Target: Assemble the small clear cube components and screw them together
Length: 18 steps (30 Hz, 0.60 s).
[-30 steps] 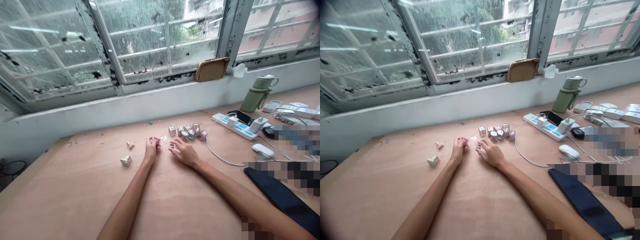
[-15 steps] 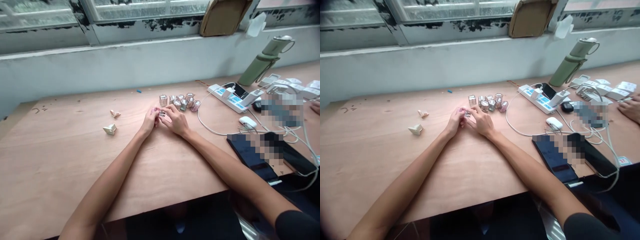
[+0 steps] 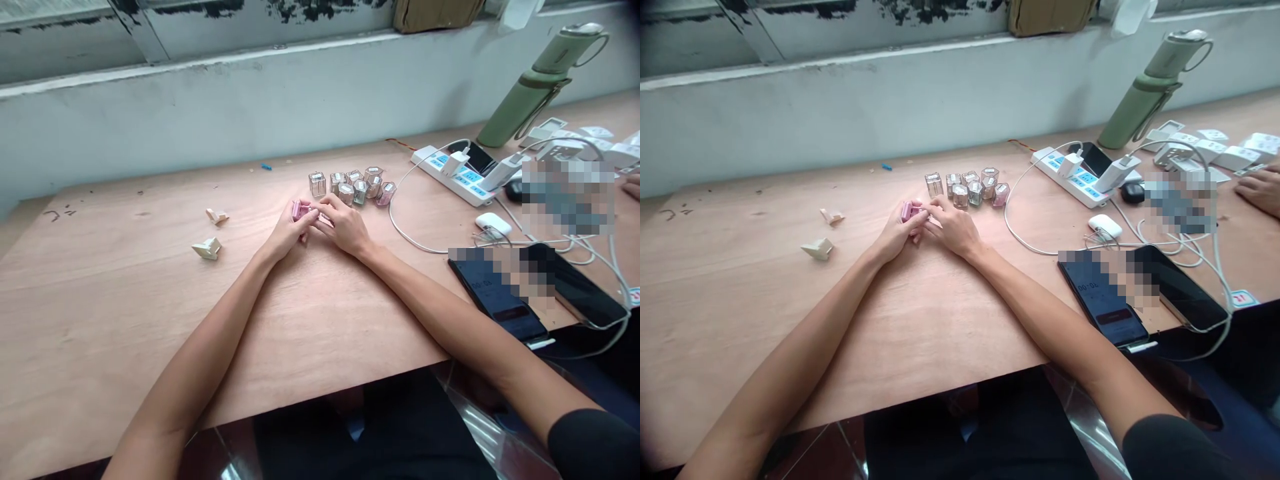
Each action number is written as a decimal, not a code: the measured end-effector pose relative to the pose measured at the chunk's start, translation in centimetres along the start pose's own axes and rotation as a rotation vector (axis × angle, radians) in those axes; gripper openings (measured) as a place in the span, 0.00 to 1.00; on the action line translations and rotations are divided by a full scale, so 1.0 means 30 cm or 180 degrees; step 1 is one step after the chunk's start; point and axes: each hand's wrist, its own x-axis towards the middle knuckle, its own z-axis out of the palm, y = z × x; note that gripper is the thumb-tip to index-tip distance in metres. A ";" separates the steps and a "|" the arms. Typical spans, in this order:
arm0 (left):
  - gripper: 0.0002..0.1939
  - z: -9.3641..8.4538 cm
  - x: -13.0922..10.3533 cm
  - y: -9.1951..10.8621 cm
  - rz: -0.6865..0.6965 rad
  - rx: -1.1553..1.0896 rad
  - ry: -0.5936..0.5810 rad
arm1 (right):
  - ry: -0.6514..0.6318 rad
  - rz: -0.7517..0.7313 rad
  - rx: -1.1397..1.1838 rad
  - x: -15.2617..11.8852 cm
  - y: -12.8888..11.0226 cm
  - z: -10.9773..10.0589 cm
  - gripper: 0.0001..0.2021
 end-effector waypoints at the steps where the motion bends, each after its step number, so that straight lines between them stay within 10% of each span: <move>1: 0.21 -0.002 -0.003 0.001 0.0002 0.0016 -0.0015 | -0.0030 -0.0025 0.0011 0.001 0.000 -0.001 0.18; 18: 0.14 0.020 -0.004 0.006 -0.0091 0.0126 0.0107 | 0.0069 0.0245 0.0290 -0.002 -0.003 0.034 0.15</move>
